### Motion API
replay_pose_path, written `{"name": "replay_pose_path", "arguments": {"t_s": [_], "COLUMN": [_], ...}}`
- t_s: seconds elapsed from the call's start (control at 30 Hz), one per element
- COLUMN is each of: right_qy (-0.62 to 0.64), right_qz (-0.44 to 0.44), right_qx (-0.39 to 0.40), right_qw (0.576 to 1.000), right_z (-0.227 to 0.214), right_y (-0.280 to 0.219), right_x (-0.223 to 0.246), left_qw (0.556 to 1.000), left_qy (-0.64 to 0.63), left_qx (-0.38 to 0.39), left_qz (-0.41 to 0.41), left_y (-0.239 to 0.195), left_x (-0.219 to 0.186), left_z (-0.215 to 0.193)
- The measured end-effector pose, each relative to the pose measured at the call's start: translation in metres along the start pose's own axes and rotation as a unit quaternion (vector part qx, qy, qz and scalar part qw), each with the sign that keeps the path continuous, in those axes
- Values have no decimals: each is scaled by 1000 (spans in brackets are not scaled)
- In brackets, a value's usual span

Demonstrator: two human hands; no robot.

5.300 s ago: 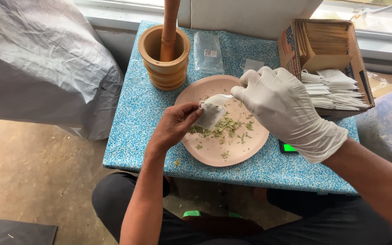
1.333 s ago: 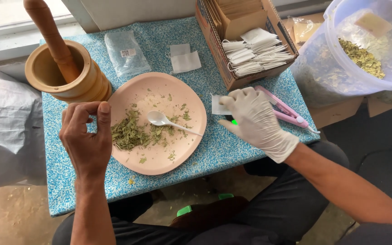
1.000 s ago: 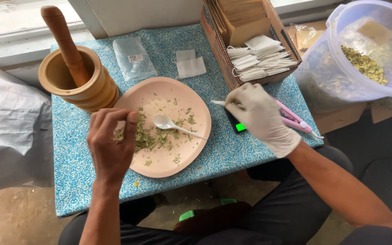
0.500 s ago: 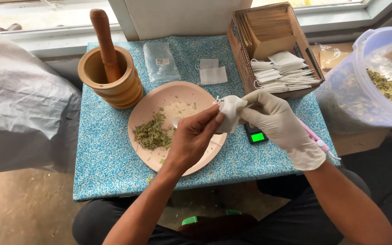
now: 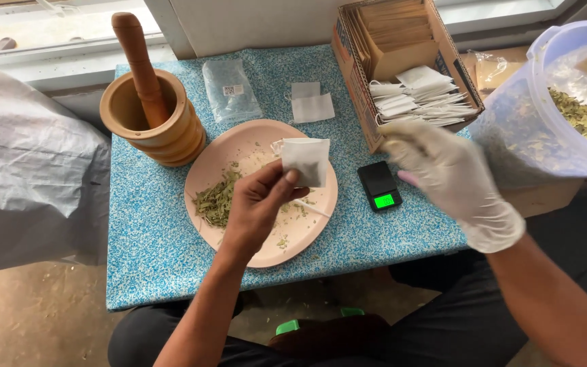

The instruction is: The person fills small white bags with green leafy material using a spoon, weighs them on a digital scale, and seals the bags using a pink handheld heat sealer.

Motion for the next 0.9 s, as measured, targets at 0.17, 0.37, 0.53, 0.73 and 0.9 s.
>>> {"name": "replay_pose_path", "arguments": {"t_s": [0.17, 0.37, 0.53, 0.73, 0.9], "right_qy": [-438, -510, -445, -233, -238], "right_qz": [135, 185, 173, 272, 244], "right_qx": [-13, 33, 15, 91, 135], "right_qw": [889, 840, 878, 929, 930], "right_z": [-43, -42, -42, -47, -22], "right_y": [-18, -46, -46, -40, -6], "right_x": [-73, -158, -149, -28, 51], "left_qw": [999, 999, 999, 998, 999], "left_qy": [6, -6, -15, -23, -3], "left_qx": [-4, -13, -3, -11, 15], "left_qz": [-33, -48, -42, -55, -33], "left_y": [-5, -4, -1, 7, 5], "left_x": [-14, -4, -3, -4, 2], "left_z": [-9, -7, -3, 2, 6]}}
Point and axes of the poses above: each hand's wrist, its own y-axis towards the middle knuckle, its own z-axis out of the palm, x = y × z, the point moved 1 cm from there along y, towards the middle knuckle, and after that the axes turned 9 degrees about x, right-handed, at the moved point
